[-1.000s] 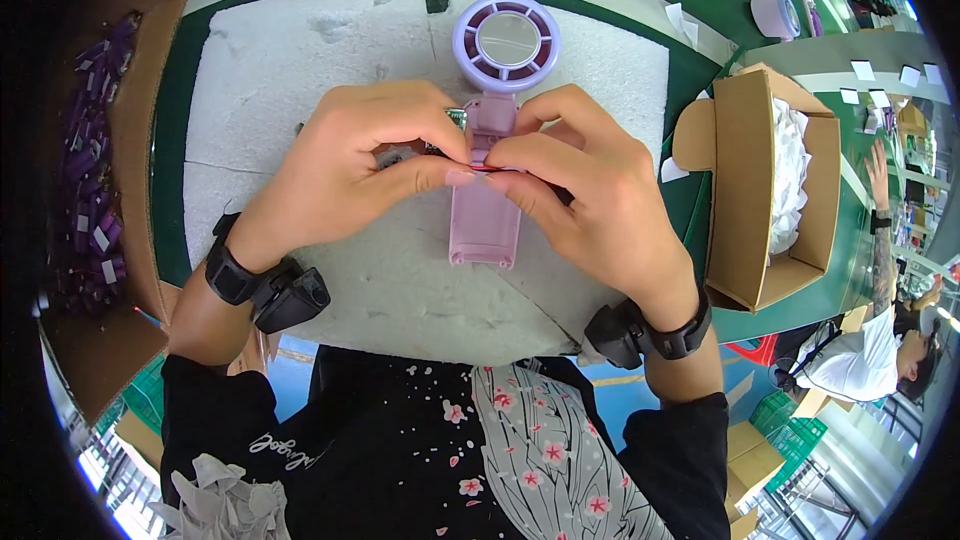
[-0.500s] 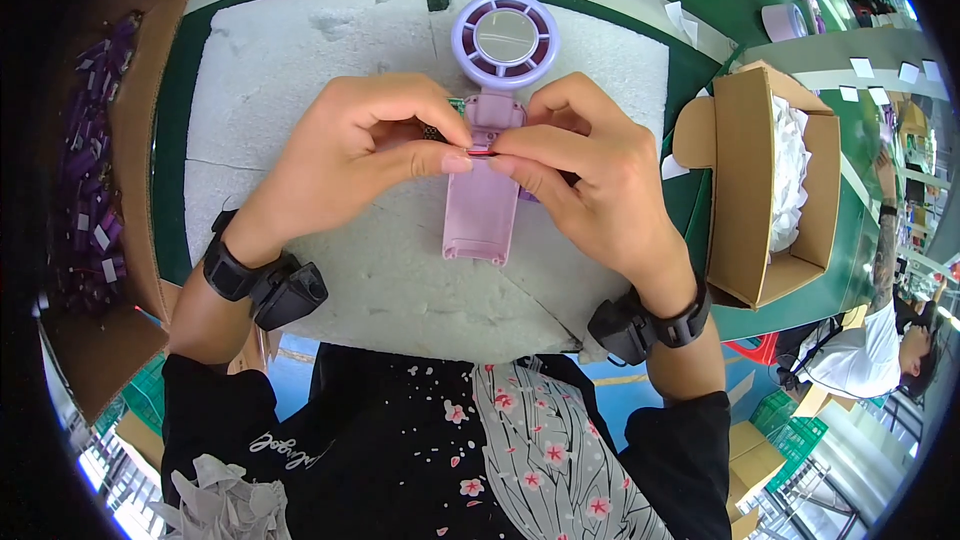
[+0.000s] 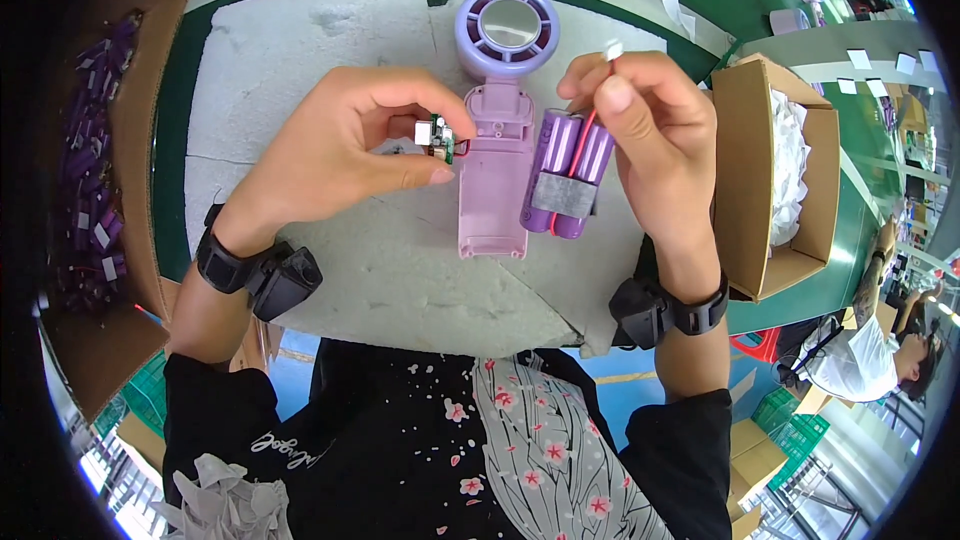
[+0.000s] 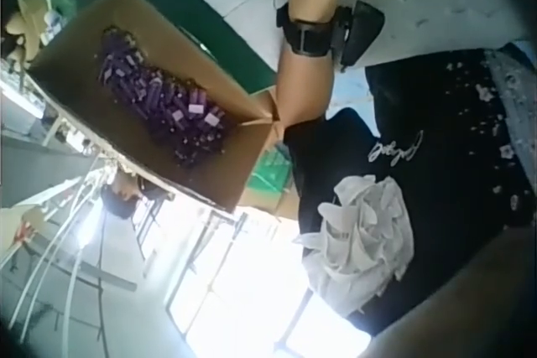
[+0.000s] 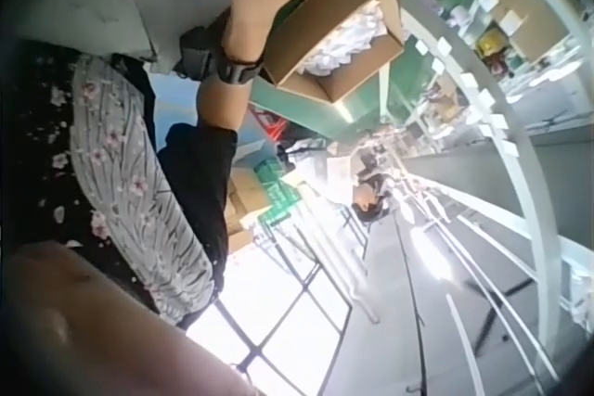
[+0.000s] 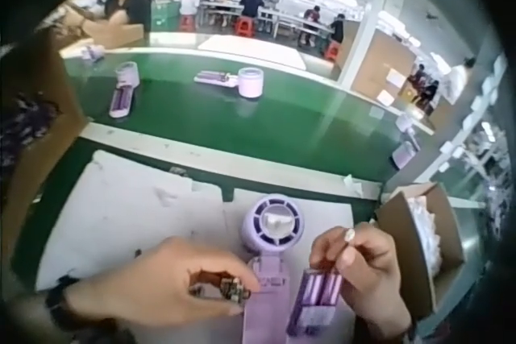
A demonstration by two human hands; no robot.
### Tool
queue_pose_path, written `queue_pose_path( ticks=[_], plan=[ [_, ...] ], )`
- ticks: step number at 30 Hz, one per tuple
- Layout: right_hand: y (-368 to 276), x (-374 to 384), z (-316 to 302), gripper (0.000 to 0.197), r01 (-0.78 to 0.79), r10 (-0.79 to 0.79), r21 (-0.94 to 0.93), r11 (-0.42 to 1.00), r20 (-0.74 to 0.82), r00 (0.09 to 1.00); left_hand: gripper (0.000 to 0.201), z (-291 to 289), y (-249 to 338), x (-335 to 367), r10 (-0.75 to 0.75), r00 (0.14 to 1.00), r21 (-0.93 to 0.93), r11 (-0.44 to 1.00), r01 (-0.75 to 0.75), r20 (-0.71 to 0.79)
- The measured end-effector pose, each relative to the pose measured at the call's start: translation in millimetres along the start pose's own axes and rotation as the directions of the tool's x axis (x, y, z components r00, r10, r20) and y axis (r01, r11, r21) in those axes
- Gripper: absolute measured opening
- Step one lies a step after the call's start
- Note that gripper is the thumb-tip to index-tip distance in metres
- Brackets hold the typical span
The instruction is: The person assembles a handheld fan by connecting a circuit board to a wire, inserting batteries into the housing, and applying adhesive tape to the batteries. After testing the circuit, the person applies more tape to the batteries and presses the components into the housing.
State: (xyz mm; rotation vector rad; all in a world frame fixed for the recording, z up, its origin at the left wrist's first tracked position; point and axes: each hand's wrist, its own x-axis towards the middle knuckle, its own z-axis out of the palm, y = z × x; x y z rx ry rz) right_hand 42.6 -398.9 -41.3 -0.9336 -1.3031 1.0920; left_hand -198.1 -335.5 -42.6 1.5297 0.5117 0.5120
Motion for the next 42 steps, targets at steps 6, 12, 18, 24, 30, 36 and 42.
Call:
queue_pose_path(
  ticks=[6,12,18,24,30,36,42],
  plan=[
    [1,-2,0,0.017,-0.163,0.173,0.241,0.957,-0.021,0.985,0.022,1,-4,-1,0.046,0.999,0.050,0.998,-0.045,-0.010],
    [-7,-6,24,0.010,-0.021,0.066,-0.308,0.951,0.135,0.989,0.022,0,5,-3,0.091,0.995,0.193,0.978,-0.083,-0.033],
    [-4,-5,26,0.010,0.172,-0.053,-0.648,0.742,0.199,0.979,0.025,0,0,-2,0.039,0.999,0.071,0.997,-0.037,-0.031],
    [-4,-6,32,0.016,0.173,-0.067,-0.680,0.712,0.180,0.981,0.027,-1,-2,-3,0.008,1.000,-0.111,0.994,-0.012,-0.029],
    [-3,-7,34,0.018,0.175,-0.077,-0.689,0.703,0.170,0.982,0.025,0,-4,-2,-0.029,0.998,-0.219,0.976,0.015,-0.061],
    [-8,-8,38,0.018,0.178,-0.068,-0.725,0.665,0.179,0.982,0.026,-4,-3,-2,0.015,0.999,-0.022,1.000,-0.016,-0.045],
    [-9,-9,37,0.017,0.188,-0.071,-0.728,0.659,0.189,0.979,0.022,2,-7,-1,0.123,0.983,-0.045,0.990,-0.130,-0.133]
  ],
)
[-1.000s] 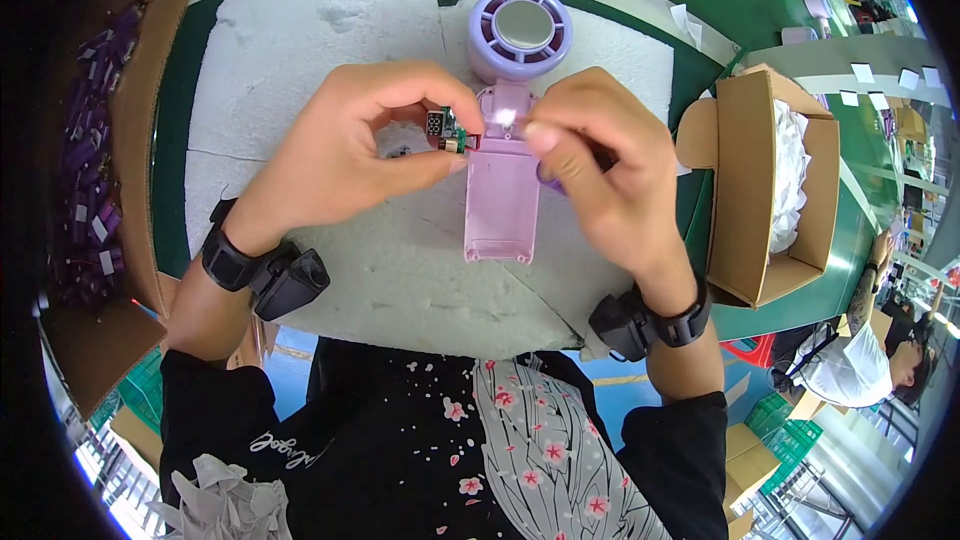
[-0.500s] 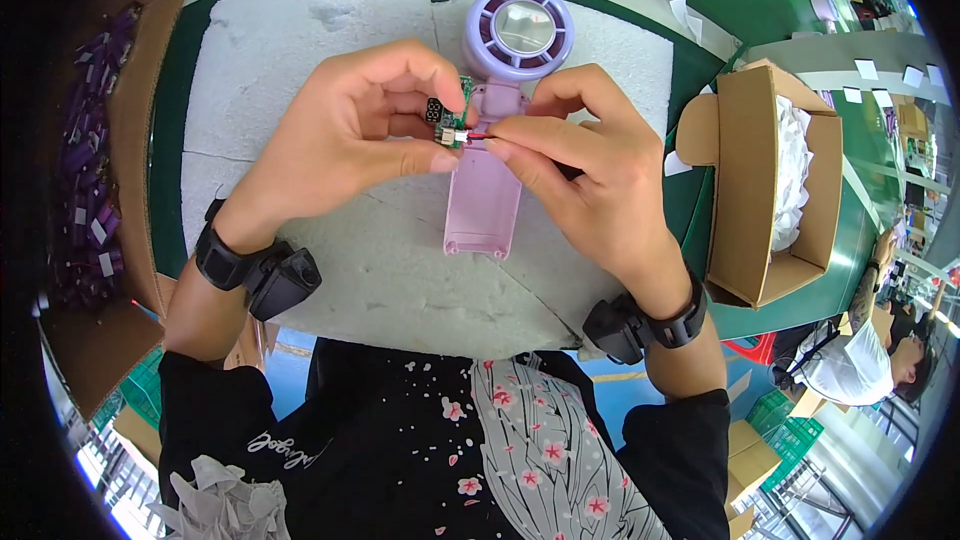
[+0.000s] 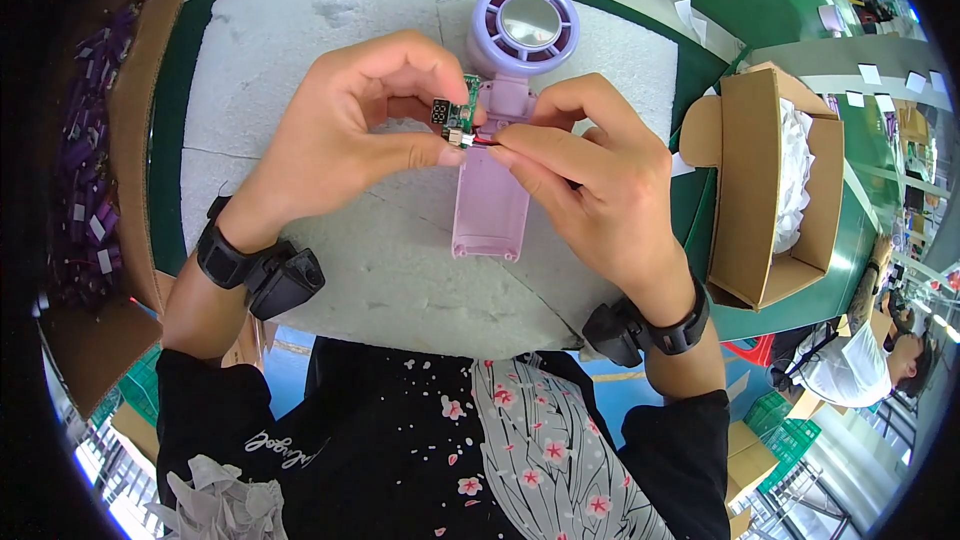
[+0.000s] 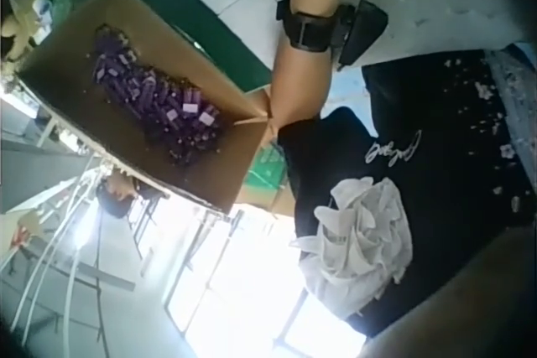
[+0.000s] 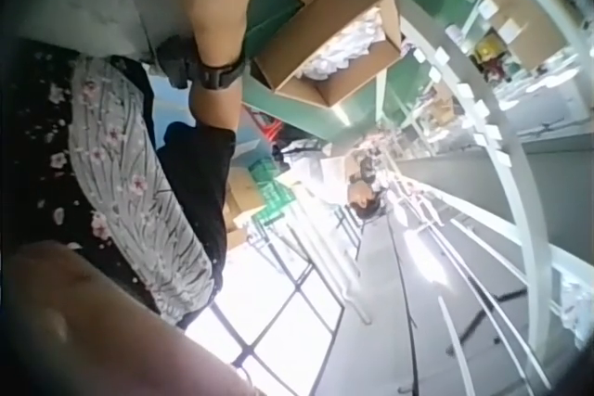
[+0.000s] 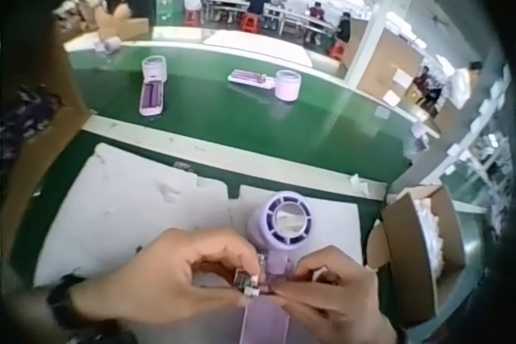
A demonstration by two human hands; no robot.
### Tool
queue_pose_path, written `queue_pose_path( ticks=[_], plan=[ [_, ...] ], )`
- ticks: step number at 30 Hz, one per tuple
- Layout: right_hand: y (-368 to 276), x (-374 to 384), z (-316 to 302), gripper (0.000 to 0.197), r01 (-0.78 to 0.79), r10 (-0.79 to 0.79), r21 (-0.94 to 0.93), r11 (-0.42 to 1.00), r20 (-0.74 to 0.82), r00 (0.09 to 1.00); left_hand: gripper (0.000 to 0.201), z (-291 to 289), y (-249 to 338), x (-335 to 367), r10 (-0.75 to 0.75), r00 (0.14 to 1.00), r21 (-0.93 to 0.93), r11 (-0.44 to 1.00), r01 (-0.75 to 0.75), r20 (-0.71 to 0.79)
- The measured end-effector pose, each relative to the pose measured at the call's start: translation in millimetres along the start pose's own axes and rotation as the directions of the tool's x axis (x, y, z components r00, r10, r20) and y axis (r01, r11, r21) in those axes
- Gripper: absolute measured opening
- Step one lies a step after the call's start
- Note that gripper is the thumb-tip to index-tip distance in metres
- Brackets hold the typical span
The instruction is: The person assembles a handheld fan by connecting a circuit board to a wire, inserting batteries into the housing, and applying adhesive tape to the batteries. After testing the circuit, the person applies more tape to the batteries and presses the components into the housing.
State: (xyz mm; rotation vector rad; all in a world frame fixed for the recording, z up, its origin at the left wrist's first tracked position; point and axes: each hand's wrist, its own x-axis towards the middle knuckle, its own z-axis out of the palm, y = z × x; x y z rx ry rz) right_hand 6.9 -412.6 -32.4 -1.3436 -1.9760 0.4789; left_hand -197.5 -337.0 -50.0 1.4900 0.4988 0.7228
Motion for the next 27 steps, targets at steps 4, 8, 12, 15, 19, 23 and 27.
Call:
queue_pose_path(
  ticks=[4,8,12,15,19,23,27],
  plan=[
    [1.5,0.7,0.8,0.016,0.042,-0.043,-0.017,0.999,-0.030,0.999,0.022,0.2,2.7,-0.1,-0.058,0.998,-0.054,0.997,0.057,-0.017],
    [-1.9,0.3,-1.9,0.016,0.046,-0.049,-0.055,0.997,-0.043,0.998,0.023,-0.4,0.2,-0.1,0.018,1.000,0.025,1.000,-0.018,-0.010],
    [-5.8,-0.3,-5.3,0.018,0.058,-0.058,-0.167,0.984,0.005,0.998,0.024,-1.6,1.5,0.3,0.002,1.000,0.010,1.000,-0.002,0.019],
    [-7.7,0.1,-5.1,0.019,0.036,-0.032,-0.152,0.988,0.031,0.999,0.023,-0.9,1.2,0.6,-0.006,1.000,-0.002,1.000,0.006,0.026],
    [-5.5,-0.9,-3.2,0.020,0.085,-0.082,-0.165,0.983,0.022,0.996,0.024,1.6,0.6,-0.1,0.011,1.000,0.042,0.999,-0.011,-0.001],
    [-6.3,0.5,-1.1,0.021,0.083,-0.081,-0.158,0.984,0.019,0.997,0.027,4.8,-5.6,-0.6,0.027,0.997,-0.013,1.000,-0.028,-0.079],
    [-4.9,0.2,0.3,0.019,0.054,-0.049,-0.142,0.988,0.039,0.998,0.037,1.4,-2.0,-2.5,-0.005,1.000,0.105,0.994,0.005,0.007]
  ],
)
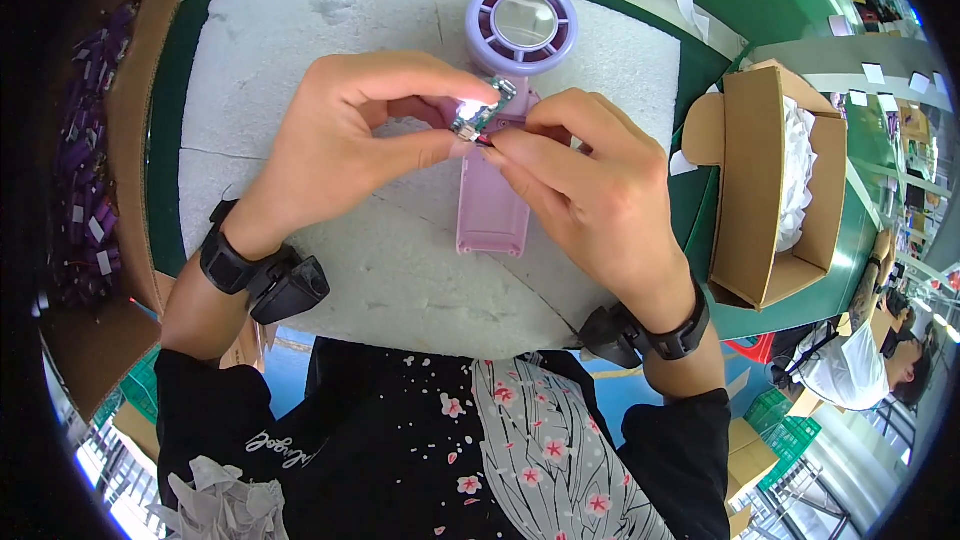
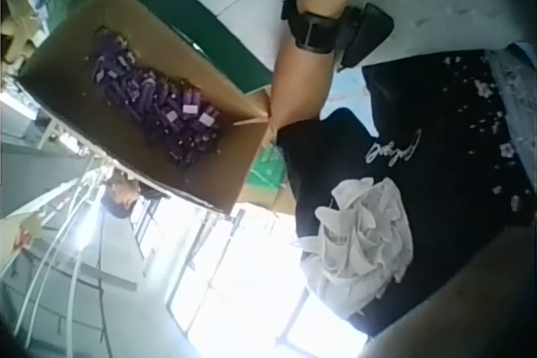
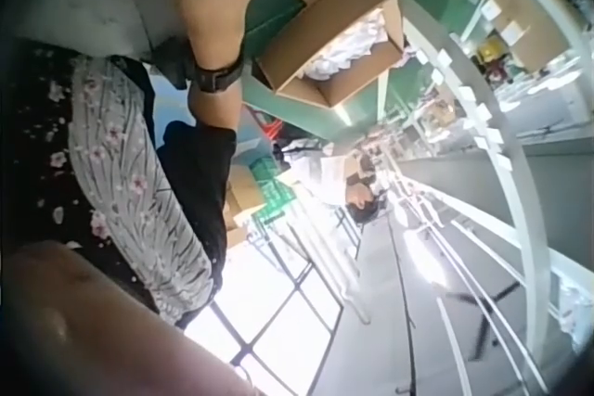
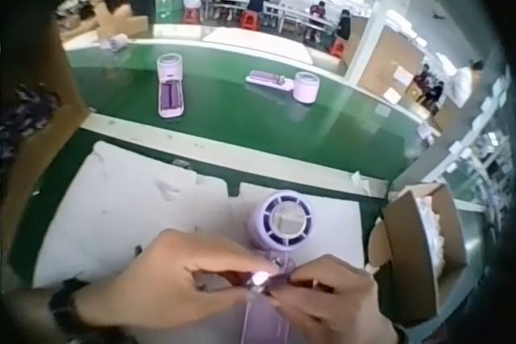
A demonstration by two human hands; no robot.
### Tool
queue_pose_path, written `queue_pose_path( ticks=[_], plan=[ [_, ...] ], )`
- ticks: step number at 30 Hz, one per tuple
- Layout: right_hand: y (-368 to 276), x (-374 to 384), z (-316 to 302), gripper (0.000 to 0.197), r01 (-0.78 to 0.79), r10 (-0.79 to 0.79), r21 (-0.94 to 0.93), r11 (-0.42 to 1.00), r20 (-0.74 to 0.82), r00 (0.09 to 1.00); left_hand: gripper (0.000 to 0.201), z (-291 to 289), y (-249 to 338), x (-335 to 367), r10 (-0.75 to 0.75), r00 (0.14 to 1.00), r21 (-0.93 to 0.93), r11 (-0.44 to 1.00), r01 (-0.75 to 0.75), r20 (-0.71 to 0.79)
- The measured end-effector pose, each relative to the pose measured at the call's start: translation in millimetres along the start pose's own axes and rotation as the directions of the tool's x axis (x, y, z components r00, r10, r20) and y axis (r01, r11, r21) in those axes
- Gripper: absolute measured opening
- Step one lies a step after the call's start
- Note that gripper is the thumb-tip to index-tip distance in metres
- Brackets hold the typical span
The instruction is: The person assembles a handheld fan by connecting a circuit board to a wire, inserting batteries into the housing, and applying adhesive tape to the batteries. After testing the circuit, the person applies more tape to the batteries and presses the components into the housing.
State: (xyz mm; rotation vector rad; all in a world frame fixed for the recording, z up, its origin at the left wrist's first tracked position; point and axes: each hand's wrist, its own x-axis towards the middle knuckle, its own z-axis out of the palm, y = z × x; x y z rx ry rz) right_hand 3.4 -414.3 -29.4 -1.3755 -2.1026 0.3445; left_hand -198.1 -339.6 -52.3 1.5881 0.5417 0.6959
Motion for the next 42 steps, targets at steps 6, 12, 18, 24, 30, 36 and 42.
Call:
queue_pose_path(
  ticks=[6,12,18,24,30,36,42],
  plan=[
    [2,0,7,0.023,0.018,-0.014,0.059,0.998,-0.065,0.998,0.040,0,1,0,0.066,0.998,0.095,0.993,-0.067,0.015],
    [-12,2,13,0.033,-0.298,0.359,0.306,0.904,-0.165,0.919,0.039,2,2,1,0.082,0.996,0.205,0.976,-0.072,-0.037],
    [-6,5,12,0.036,-0.184,0.219,0.180,0.966,-0.199,0.955,0.040,3,-2,1,0.051,0.996,0.098,0.994,-0.044,-0.074],
    [-4,4,14,0.034,-0.227,0.258,0.170,0.959,-0.194,0.946,0.023,3,-9,4,0.223,0.965,0.254,0.950,-0.183,-0.138],
    [-7,6,12,0.030,-0.239,0.268,0.160,0.958,-0.195,0.944,0.021,5,-7,4,0.300,0.947,0.390,0.891,-0.234,-0.118],
    [-10,3,7,0.032,-0.236,0.255,0.143,0.961,-0.126,0.959,0.022,5,-9,5,0.311,0.946,0.379,0.890,-0.254,-0.096],
    [-11,3,6,0.032,-0.261,0.280,0.151,0.953,-0.115,0.953,0.020,6,-7,5,0.302,0.950,0.384,0.889,-0.249,-0.082]
  ],
)
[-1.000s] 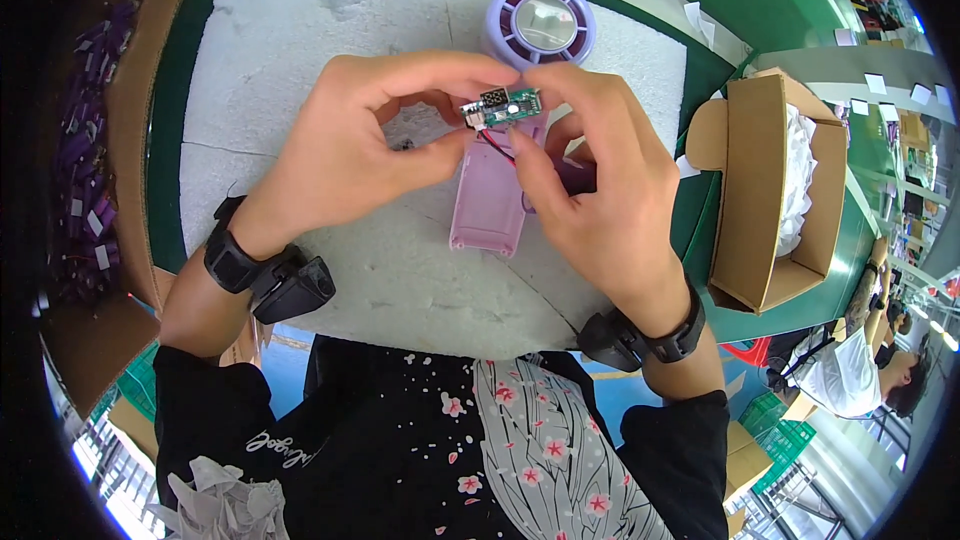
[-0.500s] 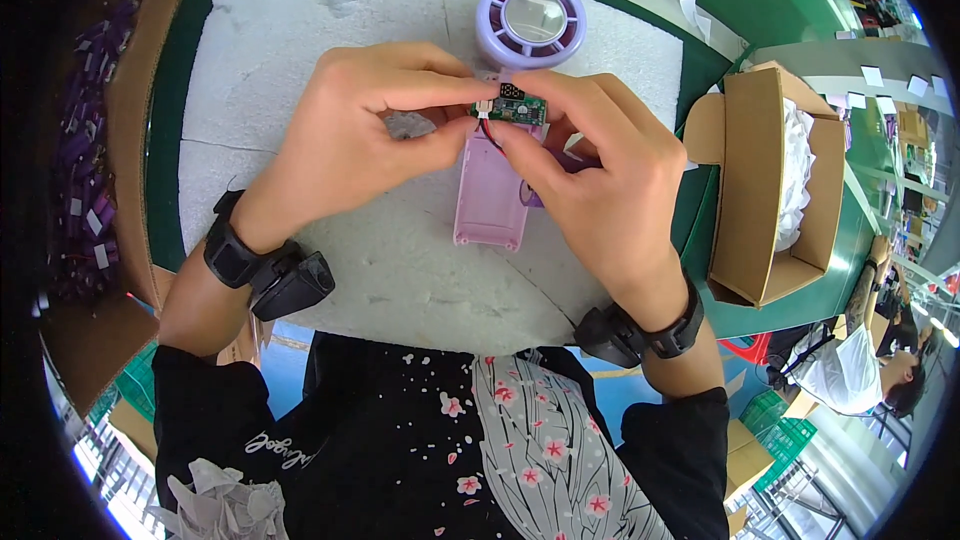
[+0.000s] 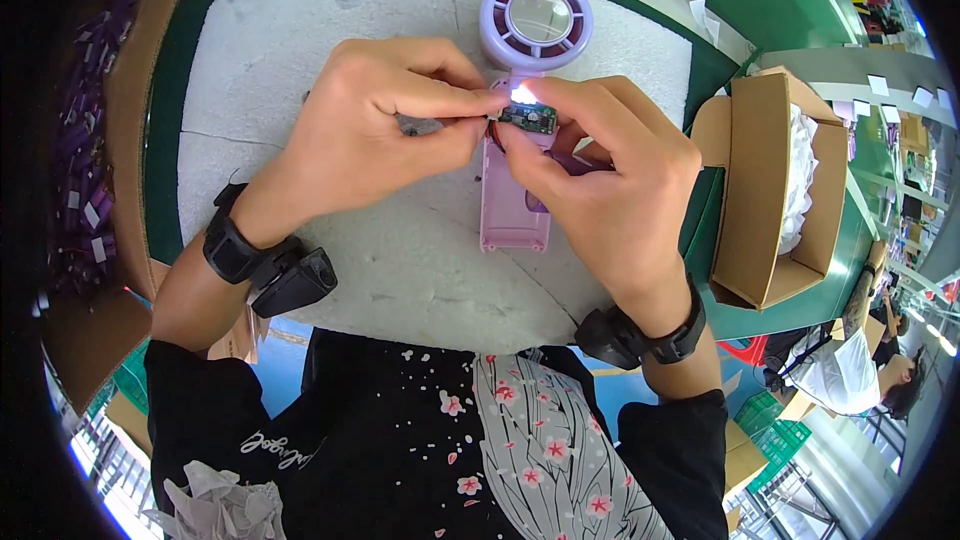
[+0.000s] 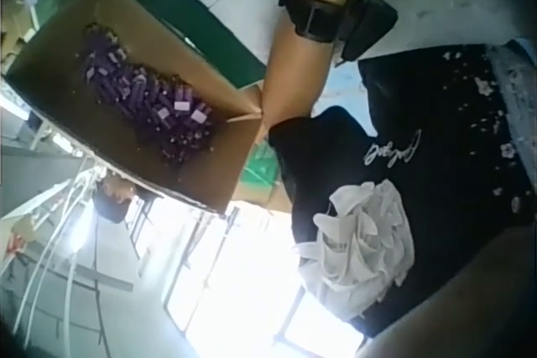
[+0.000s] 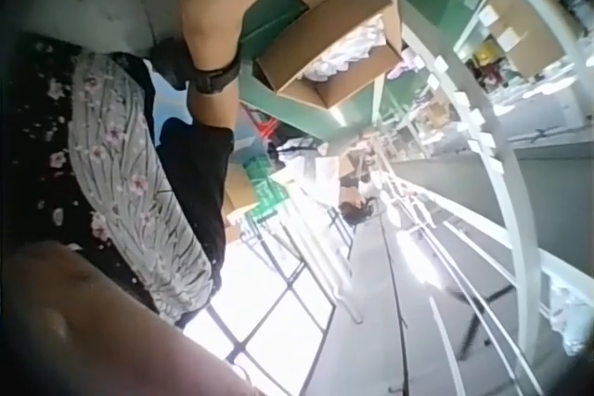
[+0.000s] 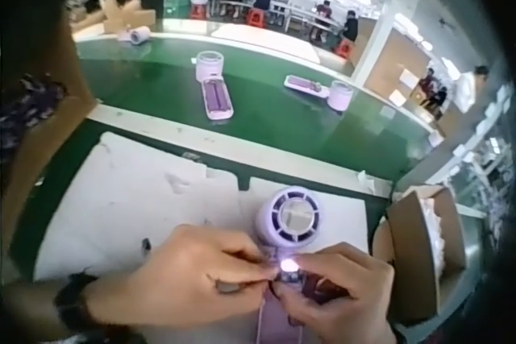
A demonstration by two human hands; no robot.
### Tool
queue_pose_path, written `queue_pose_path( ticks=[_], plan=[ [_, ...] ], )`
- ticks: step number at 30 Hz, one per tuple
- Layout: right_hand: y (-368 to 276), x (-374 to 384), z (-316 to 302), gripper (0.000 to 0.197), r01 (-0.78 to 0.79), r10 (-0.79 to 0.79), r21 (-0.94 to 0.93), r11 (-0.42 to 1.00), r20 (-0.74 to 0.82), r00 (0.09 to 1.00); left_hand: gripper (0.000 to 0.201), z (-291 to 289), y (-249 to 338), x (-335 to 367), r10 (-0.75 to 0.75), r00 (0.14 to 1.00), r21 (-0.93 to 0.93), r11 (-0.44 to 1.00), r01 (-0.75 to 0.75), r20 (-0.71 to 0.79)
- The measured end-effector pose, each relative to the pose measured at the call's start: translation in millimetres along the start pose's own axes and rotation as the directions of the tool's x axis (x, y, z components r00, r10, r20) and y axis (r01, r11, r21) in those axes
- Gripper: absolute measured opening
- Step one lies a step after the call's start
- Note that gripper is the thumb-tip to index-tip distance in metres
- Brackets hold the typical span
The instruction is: The person assembles a handheld fan by connecting a circuit board to a wire, inserting batteries into the housing, and applying adhesive tape to the batteries. After testing the circuit, the person applies more tape to the batteries and presses the components into the housing.
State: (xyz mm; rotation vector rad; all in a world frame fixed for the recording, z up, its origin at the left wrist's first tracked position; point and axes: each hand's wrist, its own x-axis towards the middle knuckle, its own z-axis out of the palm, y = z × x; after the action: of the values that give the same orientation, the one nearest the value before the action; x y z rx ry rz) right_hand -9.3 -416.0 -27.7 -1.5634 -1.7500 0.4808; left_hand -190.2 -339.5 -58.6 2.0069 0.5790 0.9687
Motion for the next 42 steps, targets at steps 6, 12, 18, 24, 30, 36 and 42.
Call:
queue_pose_path(
  ticks=[6,12,18,24,30,36,42],
  plan=[
    [-3,3,1,0.032,-0.106,0.105,0.036,0.994,0.031,0.994,0.021,1,-2,-2,-0.120,0.993,-0.174,0.978,0.118,0.001],
    [-5,2,-3,0.027,-0.153,0.152,0.029,0.988,0.038,0.988,0.029,1,1,-2,-0.268,0.960,-0.266,0.922,0.281,0.086],
    [-5,0,-4,0.021,-0.214,0.217,-0.038,0.976,0.077,0.973,0.037,-2,9,2,-0.396,0.877,-0.196,0.870,0.453,0.273],
    [-3,1,-10,0.020,-0.191,0.197,-0.057,0.980,0.125,0.972,0.037,1,9,2,-0.370,0.898,-0.204,0.885,0.419,0.239],
    [-1,0,-12,0.018,-0.196,0.200,-0.041,0.980,0.112,0.973,0.038,1,10,3,-0.373,0.892,-0.215,0.878,0.429,0.257],
    [0,0,-10,0.017,-0.124,0.128,-0.050,0.991,0.093,0.987,0.038,1,8,1,-0.347,0.907,-0.199,0.897,0.395,0.237],
    [3,0,-6,0.019,-0.046,0.046,-0.041,0.998,-0.002,0.999,0.038,3,9,1,-0.341,0.909,-0.200,0.899,0.390,0.237]
  ],
)
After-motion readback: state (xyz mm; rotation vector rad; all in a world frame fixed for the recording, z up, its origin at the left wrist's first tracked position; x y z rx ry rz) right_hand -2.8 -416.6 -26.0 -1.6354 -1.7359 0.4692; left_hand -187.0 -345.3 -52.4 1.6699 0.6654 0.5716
